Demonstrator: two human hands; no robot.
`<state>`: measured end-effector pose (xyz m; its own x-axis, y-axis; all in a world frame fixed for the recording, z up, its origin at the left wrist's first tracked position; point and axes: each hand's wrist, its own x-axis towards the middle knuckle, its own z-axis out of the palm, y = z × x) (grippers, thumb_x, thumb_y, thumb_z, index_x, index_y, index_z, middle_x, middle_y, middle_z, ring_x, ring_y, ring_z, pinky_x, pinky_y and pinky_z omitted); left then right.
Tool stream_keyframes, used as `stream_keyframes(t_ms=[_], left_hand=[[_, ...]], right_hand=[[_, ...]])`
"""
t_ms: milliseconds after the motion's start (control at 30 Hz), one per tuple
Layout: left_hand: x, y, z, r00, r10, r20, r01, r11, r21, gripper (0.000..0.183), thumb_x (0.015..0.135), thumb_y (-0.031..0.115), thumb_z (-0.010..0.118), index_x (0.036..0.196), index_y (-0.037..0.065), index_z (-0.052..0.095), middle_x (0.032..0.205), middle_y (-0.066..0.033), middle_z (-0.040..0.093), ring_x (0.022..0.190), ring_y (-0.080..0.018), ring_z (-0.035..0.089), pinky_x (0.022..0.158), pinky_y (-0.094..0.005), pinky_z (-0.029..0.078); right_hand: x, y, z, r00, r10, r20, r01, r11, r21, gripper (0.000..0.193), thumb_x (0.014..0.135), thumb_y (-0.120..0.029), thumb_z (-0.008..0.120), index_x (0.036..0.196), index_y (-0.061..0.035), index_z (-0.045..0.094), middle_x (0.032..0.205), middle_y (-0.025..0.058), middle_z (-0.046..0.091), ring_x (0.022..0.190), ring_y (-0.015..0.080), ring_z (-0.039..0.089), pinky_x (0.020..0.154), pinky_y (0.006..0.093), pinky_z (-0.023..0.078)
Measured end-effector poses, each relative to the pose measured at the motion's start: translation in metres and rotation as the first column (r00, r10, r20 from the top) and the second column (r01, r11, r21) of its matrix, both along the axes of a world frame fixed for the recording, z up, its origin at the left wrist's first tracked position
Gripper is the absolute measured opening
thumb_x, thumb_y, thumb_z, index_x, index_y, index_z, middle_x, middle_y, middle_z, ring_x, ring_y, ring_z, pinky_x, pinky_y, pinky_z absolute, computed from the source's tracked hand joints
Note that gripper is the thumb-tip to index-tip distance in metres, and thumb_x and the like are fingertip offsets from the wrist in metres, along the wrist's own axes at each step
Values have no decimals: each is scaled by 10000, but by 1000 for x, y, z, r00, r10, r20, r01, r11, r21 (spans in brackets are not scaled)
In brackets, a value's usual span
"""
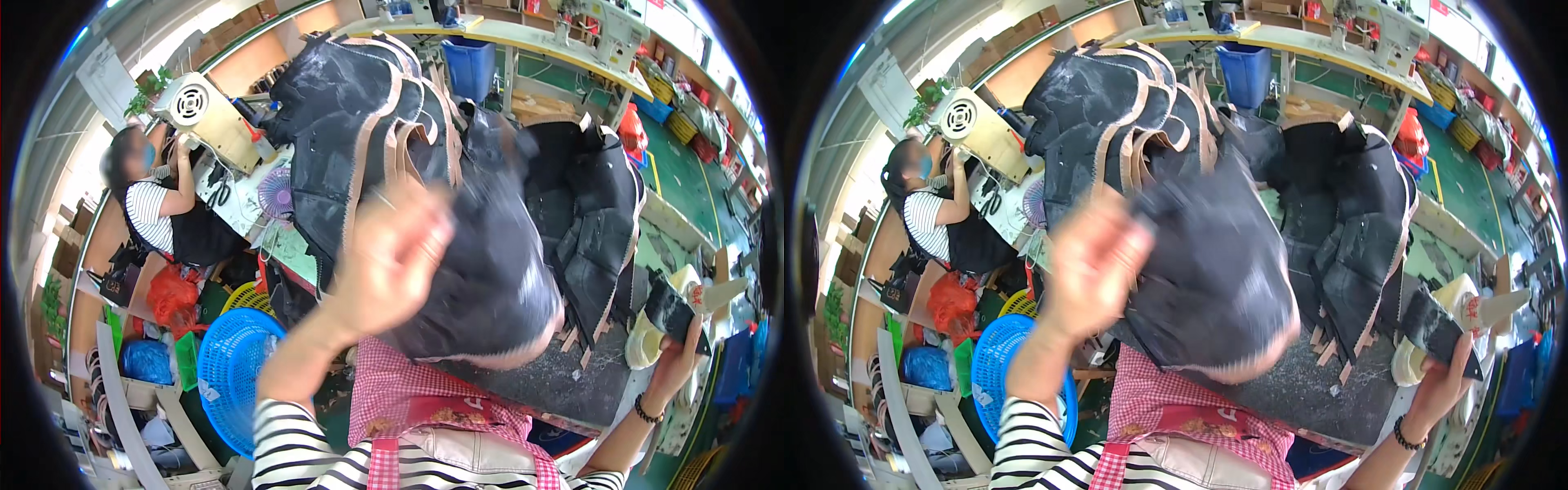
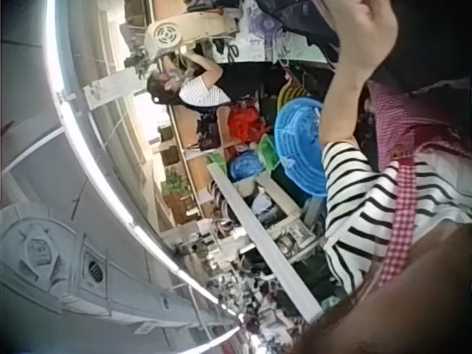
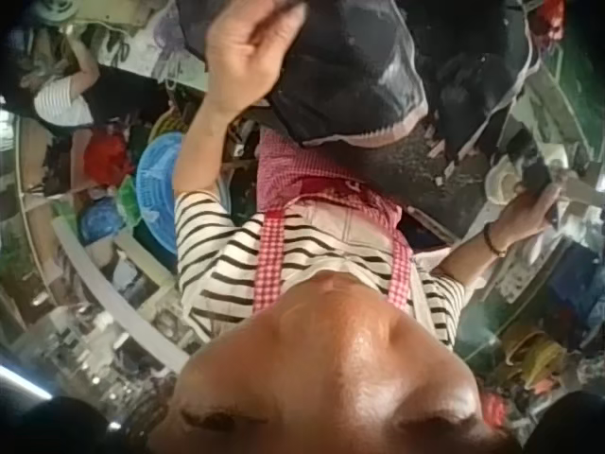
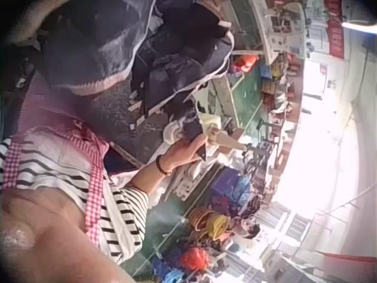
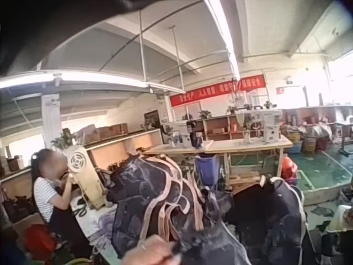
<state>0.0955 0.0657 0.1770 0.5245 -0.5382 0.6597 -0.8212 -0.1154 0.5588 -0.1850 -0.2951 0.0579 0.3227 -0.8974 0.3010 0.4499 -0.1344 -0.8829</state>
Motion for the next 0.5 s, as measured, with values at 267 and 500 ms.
stream_keyframes(t_ms=[267,500], left_hand=[[193,107,60,897,440,-47,-442,883,-158,413,948,180,648,1289,-21,529,1111,-69,638,990,-134,611,835,-274,499],[-7,-99,-46,991,118,59,-124,985,121,369,856,219,733,1118,-20,628,1081,-162,676,1027,-277,639,906,-356,483]], right_hand=[[0,32,14,990,-46,-130,40,998,-45,190,954,-154,622,925,30,657,860,80,663,662,116,618,561,252,463],[-53,14,31,673,-291,-680,123,950,-286,303,931,-280,658,785,-15,650,605,-5,570,498,66,517,461,229,390]])
